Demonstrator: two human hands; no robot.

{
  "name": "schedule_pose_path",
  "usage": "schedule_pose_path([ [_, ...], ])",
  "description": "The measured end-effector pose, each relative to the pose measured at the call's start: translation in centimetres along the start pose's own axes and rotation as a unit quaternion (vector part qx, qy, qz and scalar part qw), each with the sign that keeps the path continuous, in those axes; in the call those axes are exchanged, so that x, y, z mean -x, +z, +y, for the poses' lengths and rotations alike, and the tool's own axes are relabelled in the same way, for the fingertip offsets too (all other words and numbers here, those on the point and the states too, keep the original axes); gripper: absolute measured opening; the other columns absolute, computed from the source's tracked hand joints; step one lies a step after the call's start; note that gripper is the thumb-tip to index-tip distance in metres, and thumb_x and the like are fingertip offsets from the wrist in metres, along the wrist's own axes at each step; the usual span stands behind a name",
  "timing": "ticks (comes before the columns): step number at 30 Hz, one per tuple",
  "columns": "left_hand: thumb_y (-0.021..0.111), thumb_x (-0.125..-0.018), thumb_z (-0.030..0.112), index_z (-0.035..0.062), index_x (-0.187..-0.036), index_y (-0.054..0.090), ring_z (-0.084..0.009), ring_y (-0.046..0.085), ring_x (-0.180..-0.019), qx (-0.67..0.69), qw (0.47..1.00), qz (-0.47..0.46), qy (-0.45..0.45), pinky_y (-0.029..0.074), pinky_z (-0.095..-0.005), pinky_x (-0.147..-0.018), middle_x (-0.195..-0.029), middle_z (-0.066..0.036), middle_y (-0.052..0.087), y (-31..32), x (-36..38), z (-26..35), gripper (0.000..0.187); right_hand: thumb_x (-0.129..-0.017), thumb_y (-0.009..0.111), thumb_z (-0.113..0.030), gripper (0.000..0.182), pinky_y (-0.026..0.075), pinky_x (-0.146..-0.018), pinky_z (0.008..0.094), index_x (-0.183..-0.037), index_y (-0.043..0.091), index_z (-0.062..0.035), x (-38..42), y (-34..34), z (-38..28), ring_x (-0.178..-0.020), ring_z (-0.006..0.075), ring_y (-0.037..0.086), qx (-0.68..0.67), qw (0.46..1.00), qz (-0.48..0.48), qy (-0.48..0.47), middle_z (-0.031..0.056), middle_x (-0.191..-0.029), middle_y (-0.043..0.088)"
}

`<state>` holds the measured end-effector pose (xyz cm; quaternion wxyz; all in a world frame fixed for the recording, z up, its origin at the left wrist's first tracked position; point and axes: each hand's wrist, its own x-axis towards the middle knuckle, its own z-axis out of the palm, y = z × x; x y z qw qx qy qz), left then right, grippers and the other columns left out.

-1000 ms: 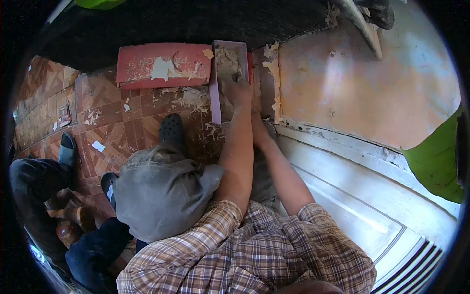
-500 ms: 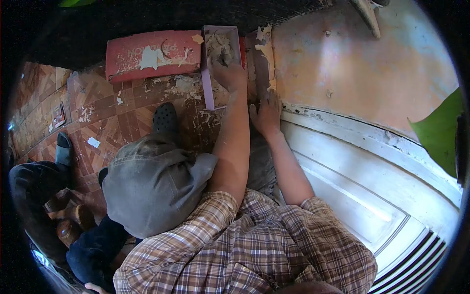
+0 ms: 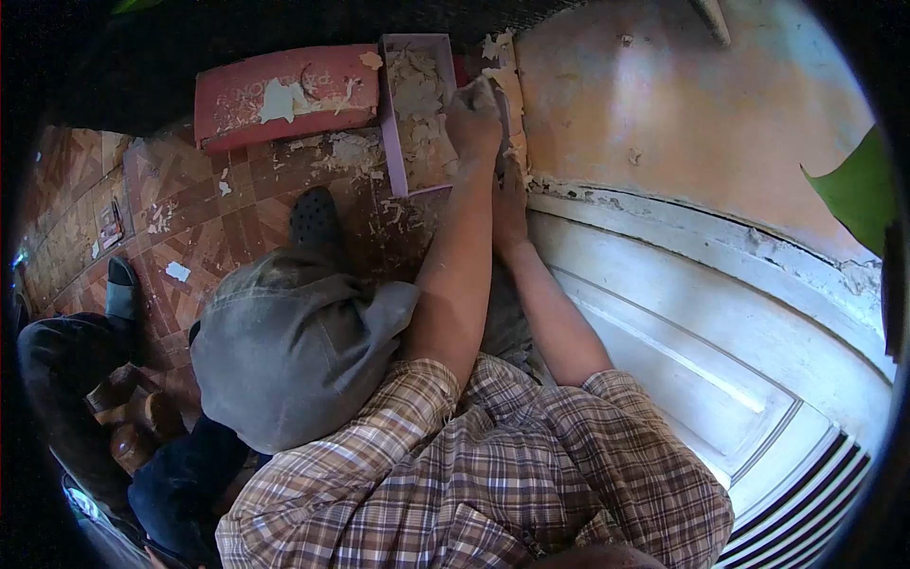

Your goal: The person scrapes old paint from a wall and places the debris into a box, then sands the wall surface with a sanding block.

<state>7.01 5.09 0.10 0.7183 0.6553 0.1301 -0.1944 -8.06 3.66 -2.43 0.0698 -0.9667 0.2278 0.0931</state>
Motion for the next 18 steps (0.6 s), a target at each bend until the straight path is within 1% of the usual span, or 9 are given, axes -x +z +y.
schedule_pose_path([
  [1, 0.058, -0.09, 0.022, -0.0041, -0.11, 0.062, -0.0416, 0.06, -0.104, -0.022, 0.998, -0.051, -0.001, 0.046, -0.0465, -0.09, -0.111, -0.026, 0.064, 0.2, 0.2, 0.0, 0.033, -0.091, 0.054, -0.046, 0.073, 0.011, -0.117, 0.0562, -0.147, 0.034, -0.0025, 0.2, -0.1, 0.2, -0.144, 0.0491, 0.011, -0.004, 1.0, -0.006, -0.026, 0.0361, -0.152, 0.017],
  [3, 0.056, -0.09, 0.022, -0.004, -0.113, 0.061, -0.0422, 0.059, -0.107, -0.076, 0.993, -0.088, 0.019, 0.046, -0.0466, -0.091, -0.115, -0.027, 0.062, 0.9, 0.5, 0.0, 0.035, -0.091, 0.055, -0.045, 0.073, 0.011, -0.117, 0.0565, -0.147, 0.033, -0.0045, 0.4, 0.0, 0.5, -0.144, 0.0492, 0.012, -0.008, 0.998, -0.014, -0.053, 0.036, -0.152, 0.017],
  [5, 0.055, -0.09, 0.022, -0.0039, -0.115, 0.06, -0.0428, 0.057, -0.11, -0.131, 0.983, -0.126, 0.039, 0.046, -0.0468, -0.092, -0.119, -0.028, 0.06, 2.3, 0.6, -0.9, 0.037, -0.091, 0.056, -0.042, 0.068, 0.013, -0.116, 0.0565, -0.145, 0.037, -0.007, 0.5, 0.3, 0.8, -0.144, 0.0495, 0.013, -0.152, 0.988, 0.03, 0.01, 0.036, -0.15, 0.021],
  [6, 0.052, -0.092, 0.031, -0.0002, -0.125, 0.054, -0.0436, 0.054, -0.115, -0.119, 0.986, -0.094, 0.074, 0.044, -0.0485, -0.097, -0.124, -0.027, 0.058, 2.9, 0.6, -1.4, 0.045, -0.091, 0.056, -0.042, 0.068, 0.013, -0.116, 0.0565, -0.145, 0.037, -0.007, 0.7, 0.7, 1.0, -0.144, 0.0495, 0.013, -0.152, 0.988, 0.03, 0.01, 0.036, -0.15, 0.021],
  [7, 0.049, -0.095, 0.039, 0.0034, -0.136, 0.048, -0.0443, 0.052, -0.121, -0.106, 0.986, -0.062, 0.109, 0.042, -0.0502, -0.102, -0.129, -0.026, 0.056, 3.3, 0.4, -1.9, 0.054, -0.09, 0.058, -0.042, 0.066, 0.015, -0.115, 0.0573, -0.143, 0.039, -0.0066, 0.7, 1.1, 1.2, -0.144, 0.0498, 0.014, -0.09, 0.994, 0.044, 0.032, 0.0361, -0.15, 0.021],
  [8, 0.049, -0.095, 0.039, 0.0034, -0.136, 0.048, -0.0443, 0.052, -0.121, -0.104, 0.987, -0.062, 0.109, 0.042, -0.0502, -0.102, -0.129, -0.026, 0.056, 3.4, 0.1, -2.4, 0.054, -0.089, 0.06, -0.042, 0.065, 0.016, -0.114, 0.0581, -0.14, 0.041, -0.0062, 0.8, 1.4, 1.4, -0.143, 0.0501, 0.015, -0.027, 0.997, 0.057, 0.052, 0.0362, -0.15, 0.022],
  [10, 0.051, -0.09, 0.02, -0.0011, -0.134, 0.045, -0.0467, 0.05, -0.119, -0.125, 0.974, -0.188, -0.033, 0.042, -0.0485, -0.101, -0.131, -0.028, 0.051, 1.0, 0.4, 1.3, 0.049, -0.088, 0.061, -0.043, 0.064, 0.016, -0.113, 0.059, -0.137, 0.043, -0.0057, 0.9, 0.3, 0.5, -0.143, 0.0504, 0.016, -0.047, 0.994, 0.05, 0.083, 0.0366, -0.15, 0.021],
  [14, 0.052, -0.091, 0.022, -0.0002, -0.138, 0.039, -0.0471, 0.05, -0.12, -0.109, 0.98, -0.164, 0.011, 0.041, -0.049, -0.102, -0.132, -0.028, 0.05, 1.9, -0.9, -1.9, 0.053, -0.085, 0.064, -0.045, 0.063, 0.016, -0.111, 0.0617, -0.131, 0.048, -0.0047, 0.9, -0.4, -0.4, -0.141, 0.0509, 0.02, -0.053, 0.991, 0.017, 0.125, 0.0378, -0.149, 0.022],
  [18, 0.054, -0.092, 0.022, -0.0007, -0.137, 0.039, -0.0468, 0.05, -0.12, -0.132, 0.978, -0.164, -0.005, 0.041, -0.0493, -0.102, -0.131, -0.028, 0.051, 2.0, -0.6, -1.4, 0.053, -0.087, 0.062, -0.042, 0.06, 0.017, -0.111, 0.0612, -0.131, 0.048, -0.0033, 1.1, 0.3, 0.2, -0.14, 0.0505, 0.022, -0.031, 0.995, 0.025, 0.094, 0.0373, -0.148, 0.023],
])
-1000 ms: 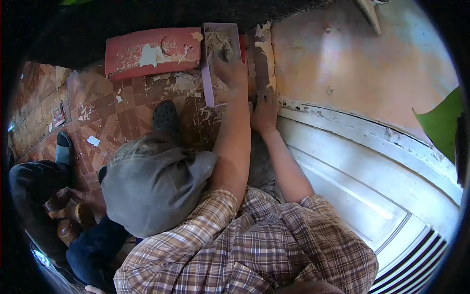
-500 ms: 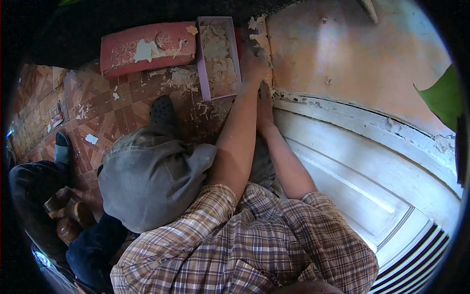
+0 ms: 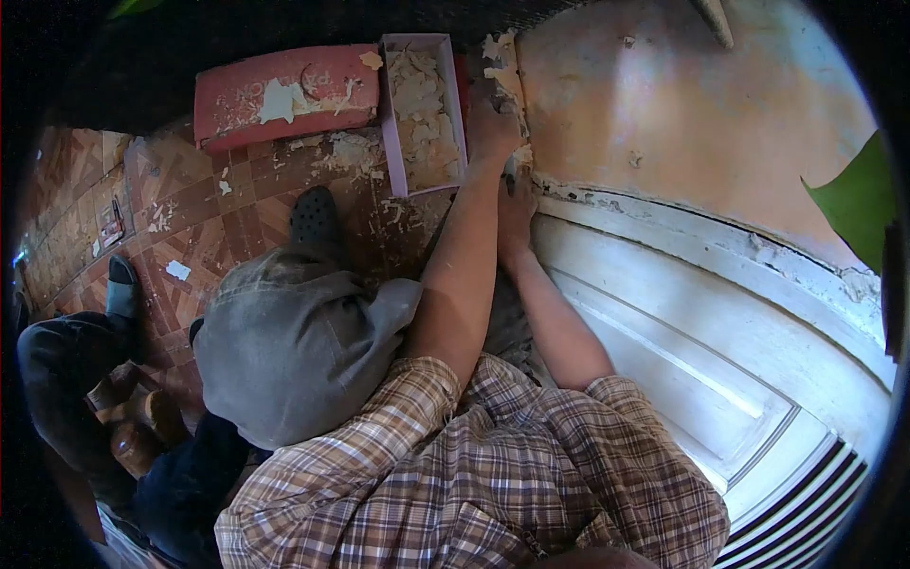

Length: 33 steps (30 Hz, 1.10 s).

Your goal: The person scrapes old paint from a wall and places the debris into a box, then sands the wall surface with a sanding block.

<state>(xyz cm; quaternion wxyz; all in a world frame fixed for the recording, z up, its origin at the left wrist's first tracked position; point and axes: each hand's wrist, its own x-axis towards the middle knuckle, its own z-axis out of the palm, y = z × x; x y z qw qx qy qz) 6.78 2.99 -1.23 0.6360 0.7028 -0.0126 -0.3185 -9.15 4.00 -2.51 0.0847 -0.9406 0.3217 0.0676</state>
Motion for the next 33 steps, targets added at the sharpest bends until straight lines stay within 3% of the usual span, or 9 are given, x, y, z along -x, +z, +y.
schedule_pose_path([
  [6, 0.049, -0.095, 0.036, 0.006, -0.138, 0.047, -0.0438, 0.051, -0.122, -0.041, 0.994, 0.067, 0.08, 0.04, -0.0509, -0.103, -0.132, -0.027, 0.053, 1.9, -0.2, -2.2, 0.053, -0.09, 0.057, -0.036, 0.057, 0.018, -0.111, 0.0608, -0.132, 0.045, -0.0003, -0.6, 2.7, 1.4, -0.138, 0.05, 0.026, -0.015, 0.989, -0.127, -0.076, 0.0355, -0.145, 0.029],
  [8, 0.049, -0.094, 0.036, 0.0065, -0.14, 0.044, -0.0442, 0.049, -0.123, -0.056, 0.994, 0.048, 0.077, 0.039, -0.0513, -0.104, -0.134, -0.027, 0.051, 1.1, -0.2, -1.6, 0.054, -0.091, 0.056, -0.037, 0.055, 0.018, -0.111, 0.0605, -0.132, 0.046, -0.0026, -0.6, 3.5, 1.7, -0.135, 0.0496, 0.029, 0.02, 0.998, 0.005, -0.058, 0.0348, -0.143, 0.032],
  [11, 0.049, -0.094, 0.035, 0.006, -0.139, 0.046, -0.0445, 0.048, -0.125, -0.046, 0.999, -0.023, 0.004, 0.04, -0.0518, -0.104, -0.137, -0.026, 0.048, 0.2, -0.1, -0.5, 0.053, -0.093, 0.053, -0.04, 0.053, 0.018, -0.111, 0.0607, -0.131, 0.047, -0.0045, 0.5, -1.3, -1.7, -0.138, 0.0493, 0.027, 0.006, 0.999, 0.031, 0.027, 0.0353, -0.146, 0.028],
  [14, 0.048, -0.095, 0.033, 0.0065, -0.133, 0.051, -0.0449, 0.051, -0.121, -0.056, 0.998, -0.015, -0.038, 0.043, -0.0521, -0.1, -0.135, -0.025, 0.051, 0.6, -0.3, -1.0, 0.047, -0.092, 0.054, -0.042, 0.05, 0.016, -0.112, 0.0613, -0.127, 0.048, -0.0064, 0.1, 0.2, -0.5, -0.14, 0.05, 0.022, 0.035, 0.998, 0.019, 0.049, 0.0364, -0.149, 0.023],
  [17, 0.054, -0.091, 0.029, -0.0046, -0.119, 0.057, -0.0471, 0.057, -0.11, -0.077, 0.991, 0.038, 0.101, 0.045, -0.0522, -0.095, -0.12, -0.031, 0.058, 2.0, -1.8, -3.9, 0.044, -0.091, 0.056, -0.042, 0.05, 0.015, -0.113, 0.0617, -0.125, 0.047, -0.0066, -0.5, 0.3, -0.9, -0.142, 0.0509, 0.017, -0.003, 0.997, -0.019, 0.069, 0.0372, -0.151, 0.02],
  [19, 0.047, -0.096, 0.035, 0.0065, -0.121, 0.059, -0.0447, 0.056, -0.112, -0.073, 0.996, 0.041, 0.008, 0.046, -0.051, -0.094, -0.128, -0.025, 0.056, 1.1, -0.2, -2.2, 0.04, -0.091, 0.056, -0.042, 0.05, 0.016, -0.113, 0.0616, -0.126, 0.047, -0.007, -0.4, -0.5, -1.5, -0.142, 0.0514, 0.018, 0.0, 0.997, -0.03, 0.068, 0.0372, -0.151, 0.021],
  [23, 0.053, -0.091, 0.031, -0.0019, -0.118, 0.06, -0.0436, 0.058, -0.11, -0.014, 1.0, 0.001, -0.027, 0.046, -0.049, -0.094, -0.114, -0.028, 0.062, -0.1, 0.2, -1.3, 0.043, -0.098, 0.045, -0.029, 0.049, 0.023, -0.111, 0.0594, -0.142, 0.037, -0.0102, 0.2, -0.9, -1.4, -0.14, 0.0458, 0.026, 0.106, 0.991, -0.072, 0.04, 0.029, -0.152, 0.024],
  [26, 0.054, -0.091, 0.031, -0.0035, -0.113, 0.062, -0.0437, 0.06, -0.108, -0.042, 0.999, 0.028, -0.019, 0.047, -0.0486, -0.093, -0.111, -0.028, 0.064, -0.1, 0.8, -0.1, 0.042, -0.092, 0.054, -0.041, 0.06, 0.019, -0.112, 0.062, -0.139, 0.039, -0.0066, 0.3, -0.9, -1.2, -0.141, 0.0515, 0.019, 0.031, 0.997, -0.072, 0.018, 0.0368, -0.152, 0.018],
  [33, 0.056, -0.09, 0.03, -0.0003, -0.117, 0.061, -0.0442, 0.058, -0.109, -0.024, 1.0, -0.007, 0.01, 0.046, -0.0501, -0.095, -0.118, -0.026, 0.061, 0.5, 0.2, 0.4, 0.041, -0.092, 0.055, -0.037, 0.062, 0.02, -0.113, 0.0579, -0.142, 0.036, -0.0049, 0.4, 2.0, 1.3, -0.141, 0.0464, 0.023, 0.063, 0.997, -0.024, -0.048, 0.0309, -0.152, 0.022],
])
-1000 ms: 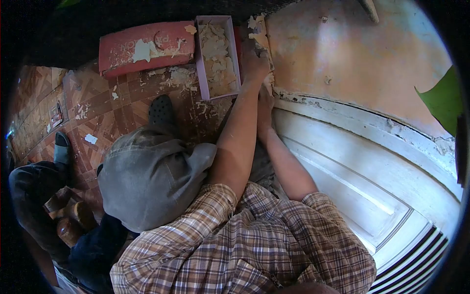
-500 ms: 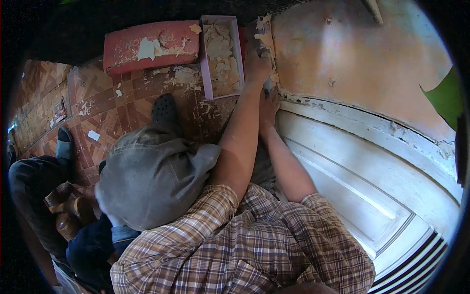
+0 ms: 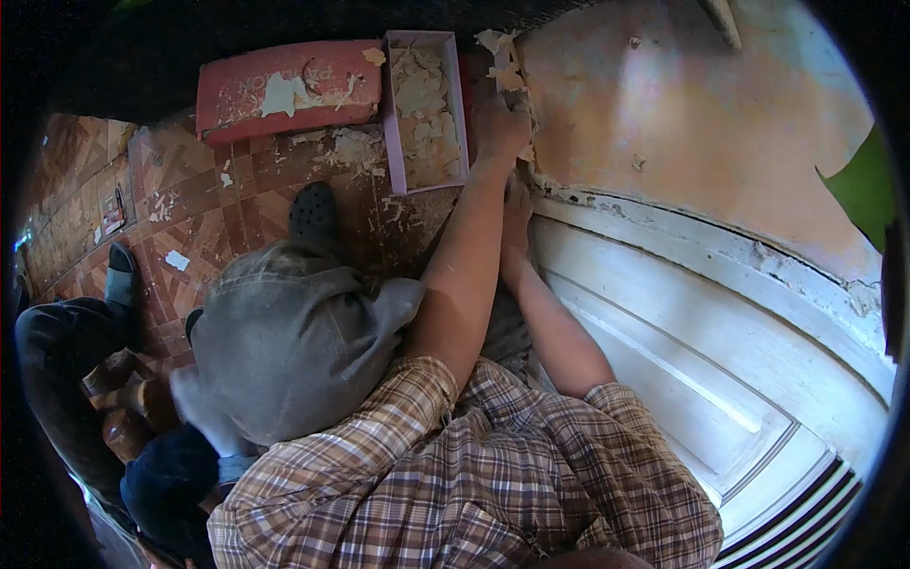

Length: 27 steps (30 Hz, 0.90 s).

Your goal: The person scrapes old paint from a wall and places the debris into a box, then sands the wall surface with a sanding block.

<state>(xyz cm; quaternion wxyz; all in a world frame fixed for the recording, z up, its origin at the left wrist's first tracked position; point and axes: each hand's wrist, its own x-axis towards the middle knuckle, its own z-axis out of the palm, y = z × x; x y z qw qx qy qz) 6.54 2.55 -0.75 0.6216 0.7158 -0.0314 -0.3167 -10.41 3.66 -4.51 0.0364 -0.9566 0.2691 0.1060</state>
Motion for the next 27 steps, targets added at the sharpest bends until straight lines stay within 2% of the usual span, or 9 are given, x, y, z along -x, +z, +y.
schedule_pose_path([
  [3, 0.056, -0.089, 0.026, -0.0001, -0.114, 0.063, -0.0434, 0.06, -0.106, -0.127, 0.986, 0.032, 0.106, 0.048, -0.0496, -0.094, -0.116, -0.025, 0.062, 0.8, -1.8, -2.8, 0.036, -0.091, 0.057, -0.033, 0.055, 0.021, -0.113, 0.0569, -0.136, 0.042, -0.0038, 0.2, -0.8, -0.9, -0.139, 0.0454, 0.026, 0.03, 0.998, 0.027, -0.045, 0.028, -0.151, 0.026],
  [5, 0.056, -0.093, 0.03, 0.0003, -0.11, 0.066, -0.0404, 0.063, -0.103, 0.005, 0.998, 0.06, -0.014, 0.049, -0.0453, -0.09, -0.108, -0.023, 0.067, -1.4, -0.7, -0.1, 0.036, -0.089, 0.061, -0.03, 0.049, 0.023, -0.112, 0.0581, -0.127, 0.047, -0.0029, 0.2, -2.5, -1.9, -0.137, 0.0461, 0.028, -0.139, 0.986, 0.075, -0.051, 0.0305, -0.148, 0.028],
  [6, 0.056, -0.093, 0.03, 0.0003, -0.11, 0.066, -0.0404, 0.063, -0.103, 0.005, 0.998, 0.061, -0.014, 0.049, -0.0453, -0.09, -0.108, -0.023, 0.067, -2.1, -0.2, 0.4, 0.036, -0.089, 0.061, -0.03, 0.049, 0.023, -0.112, 0.0581, -0.127, 0.047, -0.0029, 0.1, -2.7, -2.1, -0.137, 0.0461, 0.028, -0.14, 0.986, 0.074, -0.052, 0.0305, -0.148, 0.028],
  [8, 0.056, -0.092, 0.029, 0.0037, -0.11, 0.067, -0.0387, 0.063, -0.103, 0.038, 0.994, 0.103, 0.019, 0.049, -0.0442, -0.089, -0.108, -0.021, 0.068, -3.1, 0.1, 0.8, 0.033, -0.087, 0.064, -0.029, 0.045, 0.026, -0.109, 0.0588, -0.121, 0.049, -0.0031, -0.5, -2.9, -2.5, -0.135, 0.0484, 0.03, -0.134, 0.982, 0.105, 0.076, 0.0339, -0.145, 0.03],
  [15, 0.056, -0.092, 0.028, 0.0029, -0.11, 0.067, -0.0388, 0.063, -0.103, 0.114, 0.991, 0.075, 0.017, 0.049, -0.0441, -0.09, -0.109, -0.021, 0.068, -2.2, -1.3, -0.3, 0.033, -0.086, 0.066, -0.032, 0.049, 0.03, -0.108, 0.0551, -0.121, 0.049, -0.0034, -1.3, -2.6, -1.4, -0.131, 0.0507, 0.035, -0.18, 0.983, 0.024, 0.041, 0.0367, -0.138, 0.037],
  [21, 0.055, -0.089, 0.026, -0.0011, -0.111, 0.065, -0.0433, 0.06, -0.107, 0.015, 0.998, 0.064, 0.02, 0.047, -0.0478, -0.093, -0.111, -0.027, 0.065, -0.9, -0.4, 0.1, 0.036, -0.086, 0.067, -0.033, 0.048, 0.032, -0.109, 0.0547, -0.116, 0.051, 0.0005, -1.2, -2.4, -1.5, -0.134, 0.0522, 0.032, -0.235, 0.972, 0.013, 0.029, 0.0357, -0.141, 0.037],
  [24, 0.057, -0.089, 0.023, 0.0019, -0.109, 0.067, -0.0383, 0.063, -0.105, 0.005, 0.998, 0.055, 0.018, 0.048, -0.0469, -0.091, -0.108, -0.019, 0.068, -1.2, -0.3, 1.1, 0.031, -0.088, 0.065, -0.029, 0.045, 0.032, -0.109, 0.0548, -0.117, 0.051, 0.0011, -1.3, -3.2, -2.1, -0.135, 0.0522, 0.031, -0.463, 0.884, 0.011, 0.065, 0.0341, -0.145, 0.034],
  [25, 0.056, -0.087, 0.022, 0.0004, -0.11, 0.066, -0.0417, 0.061, -0.105, 0.038, 0.997, 0.07, 0.022, 0.048, -0.0479, -0.091, -0.109, -0.023, 0.066, -1.7, -0.2, 1.2, 0.033, -0.088, 0.065, -0.029, 0.046, 0.032, -0.11, 0.054, -0.119, 0.05, 0.0013, -1.4, -1.9, -1.3, -0.135, 0.0517, 0.032, -0.293, 0.953, 0.053, -0.056, 0.0339, -0.145, 0.035],
  [27, 0.054, -0.086, 0.022, -0.0011, -0.11, 0.065, -0.0452, 0.059, -0.106, 0.073, 0.993, 0.088, 0.026, 0.047, -0.0489, -0.092, -0.11, -0.027, 0.065, -2.4, -0.3, 1.2, 0.035, -0.089, 0.064, -0.029, 0.047, 0.032, -0.11, 0.0533, -0.12, 0.049, 0.0016, -1.1, -0.5, -0.4, -0.135, 0.0511, 0.033, -0.108, 0.974, 0.093, -0.177, 0.0337, -0.145, 0.035],
])
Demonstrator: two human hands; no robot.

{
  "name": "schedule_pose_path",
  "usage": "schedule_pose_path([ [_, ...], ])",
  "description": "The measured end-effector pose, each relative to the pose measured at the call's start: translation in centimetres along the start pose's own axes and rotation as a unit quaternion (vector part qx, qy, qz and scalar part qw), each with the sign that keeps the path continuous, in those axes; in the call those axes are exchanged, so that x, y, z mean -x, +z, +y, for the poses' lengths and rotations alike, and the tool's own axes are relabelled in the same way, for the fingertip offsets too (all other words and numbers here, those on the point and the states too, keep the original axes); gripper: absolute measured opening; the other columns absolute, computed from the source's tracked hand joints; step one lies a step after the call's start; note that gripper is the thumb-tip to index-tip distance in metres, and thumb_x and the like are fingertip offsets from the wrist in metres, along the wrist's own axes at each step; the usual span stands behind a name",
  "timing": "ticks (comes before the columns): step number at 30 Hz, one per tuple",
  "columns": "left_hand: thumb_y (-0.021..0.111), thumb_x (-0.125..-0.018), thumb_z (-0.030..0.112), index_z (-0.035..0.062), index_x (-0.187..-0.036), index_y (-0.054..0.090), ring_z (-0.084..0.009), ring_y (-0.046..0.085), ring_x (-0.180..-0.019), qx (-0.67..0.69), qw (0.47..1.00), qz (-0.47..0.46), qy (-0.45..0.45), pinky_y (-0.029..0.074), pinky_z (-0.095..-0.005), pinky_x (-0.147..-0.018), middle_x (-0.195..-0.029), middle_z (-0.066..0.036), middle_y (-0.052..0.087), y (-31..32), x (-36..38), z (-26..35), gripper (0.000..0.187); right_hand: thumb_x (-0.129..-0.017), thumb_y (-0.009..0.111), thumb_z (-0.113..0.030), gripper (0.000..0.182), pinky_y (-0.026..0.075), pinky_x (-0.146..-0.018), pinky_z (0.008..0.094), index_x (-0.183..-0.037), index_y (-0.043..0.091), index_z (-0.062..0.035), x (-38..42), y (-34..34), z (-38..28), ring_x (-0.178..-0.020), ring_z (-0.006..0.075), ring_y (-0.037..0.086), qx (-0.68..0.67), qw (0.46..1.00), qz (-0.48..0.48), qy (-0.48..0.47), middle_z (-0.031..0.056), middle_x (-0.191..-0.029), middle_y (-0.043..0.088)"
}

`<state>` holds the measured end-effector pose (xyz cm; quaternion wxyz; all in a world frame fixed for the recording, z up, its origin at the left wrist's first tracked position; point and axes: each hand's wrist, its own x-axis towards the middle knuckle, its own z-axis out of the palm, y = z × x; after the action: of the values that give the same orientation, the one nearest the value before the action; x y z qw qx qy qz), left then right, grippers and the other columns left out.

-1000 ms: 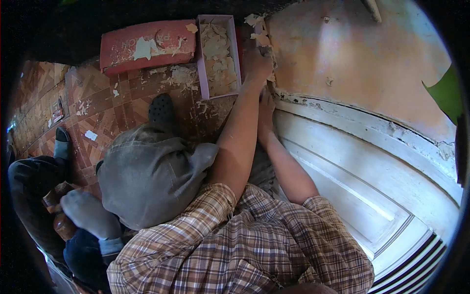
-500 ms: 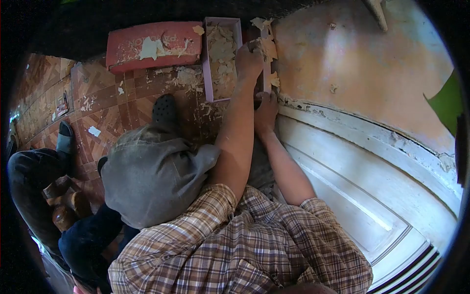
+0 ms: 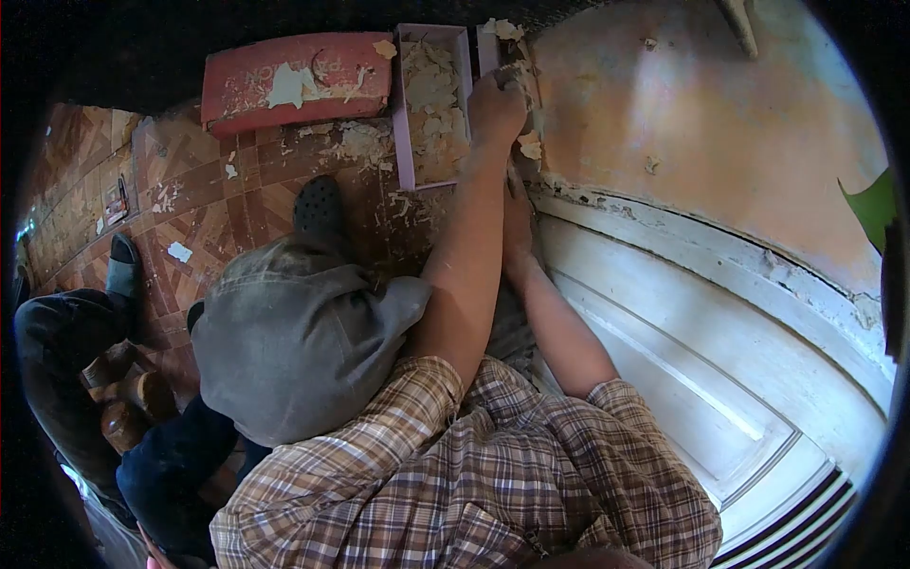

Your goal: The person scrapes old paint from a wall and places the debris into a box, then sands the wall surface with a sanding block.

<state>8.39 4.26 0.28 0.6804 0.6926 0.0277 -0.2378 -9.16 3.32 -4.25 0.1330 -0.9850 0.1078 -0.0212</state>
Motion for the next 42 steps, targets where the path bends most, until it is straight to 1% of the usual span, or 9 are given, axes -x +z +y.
schedule_pose_path([
  [6, 0.054, -0.086, 0.022, -0.0037, -0.107, 0.065, -0.0453, 0.059, -0.105, -0.08, 0.99, 0.028, 0.116, 0.047, -0.0502, -0.09, -0.107, -0.027, 0.065, 0.1, -1.8, -1.9, 0.034, -0.09, 0.06, -0.031, 0.049, 0.037, -0.106, 0.052, -0.125, 0.045, 0.0002, -3.9, -2.0, -1.1, -0.127, 0.0481, 0.044, 0.049, 0.989, -0.051, 0.133, 0.0345, -0.142, 0.036],
  [9, 0.054, -0.09, 0.026, -0.0041, -0.107, 0.065, -0.0396, 0.062, -0.103, 0.192, 0.98, -0.046, 0.031, 0.05, -0.0468, -0.089, -0.103, -0.023, 0.067, -1.4, 1.1, 1.8, 0.036, -0.093, 0.056, -0.031, 0.053, 0.037, -0.106, 0.0509, -0.133, 0.04, -0.0008, -6.0, -2.1, -0.8, -0.126, 0.0454, 0.045, -0.087, 0.937, -0.176, 0.288, 0.0298, -0.146, 0.034],
  [12, 0.049, -0.093, 0.022, -0.0041, -0.109, 0.063, -0.0352, 0.06, -0.103, -0.154, 0.986, 0.021, 0.058, 0.049, -0.0431, -0.092, -0.107, -0.02, 0.064, -17.9, 14.4, 7.5, 0.033, -0.093, 0.057, -0.033, 0.06, 0.035, -0.108, 0.0484, -0.14, 0.035, -0.0022, -6.3, -0.6, -0.6, -0.125, 0.0431, 0.046, -0.045, 0.974, -0.144, 0.169, 0.0258, -0.147, 0.034],
  [15, 0.045, -0.097, 0.018, -0.004, -0.111, 0.061, -0.0308, 0.058, -0.104, -0.434, 0.893, 0.121, 0.01, 0.048, -0.0393, -0.095, -0.111, -0.016, 0.062, -38.0, 30.0, 15.6, 0.03, -0.089, 0.056, -0.032, 0.046, 0.043, -0.097, 0.0459, -0.121, 0.055, 0.0005, -13.3, -3.0, -2.4, -0.112, 0.0424, 0.056, -0.106, 0.938, 0.049, 0.325, 0.0266, -0.122, 0.054],
  [19, 0.039, -0.099, 0.018, -0.0029, -0.118, 0.054, -0.029, 0.052, -0.109, -0.566, 0.807, 0.158, -0.052, 0.042, -0.038, -0.101, -0.119, -0.015, 0.056, -46.6, 35.6, 18.6, 0.032, -0.086, 0.057, -0.032, 0.043, 0.048, -0.089, 0.0435, -0.11, 0.068, 0.0019, -16.4, -3.9, -5.1, -0.101, 0.0399, 0.064, -0.203, 0.863, 0.227, 0.403, 0.0257, -0.103, 0.069],
  [26, 0.03, -0.093, 0.047, 0.0049, -0.154, 0.02, -0.0468, 0.024, -0.138, 0.024, 0.942, 0.32, -0.1, 0.008, -0.0556, -0.12, -0.153, -0.026, 0.025, -43.1, 32.9, 17.1, 0.075, -0.088, 0.059, -0.025, 0.044, 0.045, -0.096, 0.0407, -0.124, 0.06, 0.0, -11.6, -4.2, -5.1, -0.114, 0.0351, 0.058, -0.197, 0.893, 0.052, 0.401, 0.0233, -0.12, 0.062],
  [31, 0.039, -0.091, 0.041, 0.0046, -0.143, 0.033, -0.0419, 0.034, -0.129, 0.107, 0.955, 0.256, -0.103, 0.021, -0.0524, -0.111, -0.141, -0.022, 0.035, -37.3, 28.5, 16.3, 0.063, -0.088, 0.06, -0.02, 0.046, 0.041, -0.102, 0.0416, -0.13, 0.054, -0.001, 0.8, -6.5, -5.6, -0.123, 0.0347, 0.051, -0.31, 0.934, -0.035, 0.176, 0.0226, -0.131, 0.054],
  [35, 0.046, -0.09, 0.036, 0.0045, -0.134, 0.042, -0.038, 0.043, -0.122, 0.098, 0.978, 0.152, -0.102, 0.031, -0.0498, -0.103, -0.131, -0.02, 0.043, -30.7, 25.1, 15.2, 0.054, -0.089, 0.061, -0.012, 0.05, 0.035, -0.109, 0.0442, -0.137, 0.048, -0.0018, 3.4, -12.6, -5.9, -0.134, 0.0348, 0.042, -0.144, 0.931, -0.24, 0.235, 0.0216, -0.143, 0.044],
  [42, 0.058, -0.088, 0.027, 0.0041, -0.119, 0.06, -0.0312, 0.058, -0.109, -0.157, 0.981, -0.106, -0.026, 0.05, -0.0453, -0.09, -0.114, -0.015, 0.057, 5.1, 7.2, 4.8, 0.039, -0.079, 0.056, 0.002, 0.035, 0.042, -0.103, 0.0497, -0.114, 0.061, -0.0005, 8.8, -24.3, -6.5, -0.121, 0.042, 0.054, 0.07, 0.992, 0.093, 0.048, 0.0256, -0.129, 0.057],
])
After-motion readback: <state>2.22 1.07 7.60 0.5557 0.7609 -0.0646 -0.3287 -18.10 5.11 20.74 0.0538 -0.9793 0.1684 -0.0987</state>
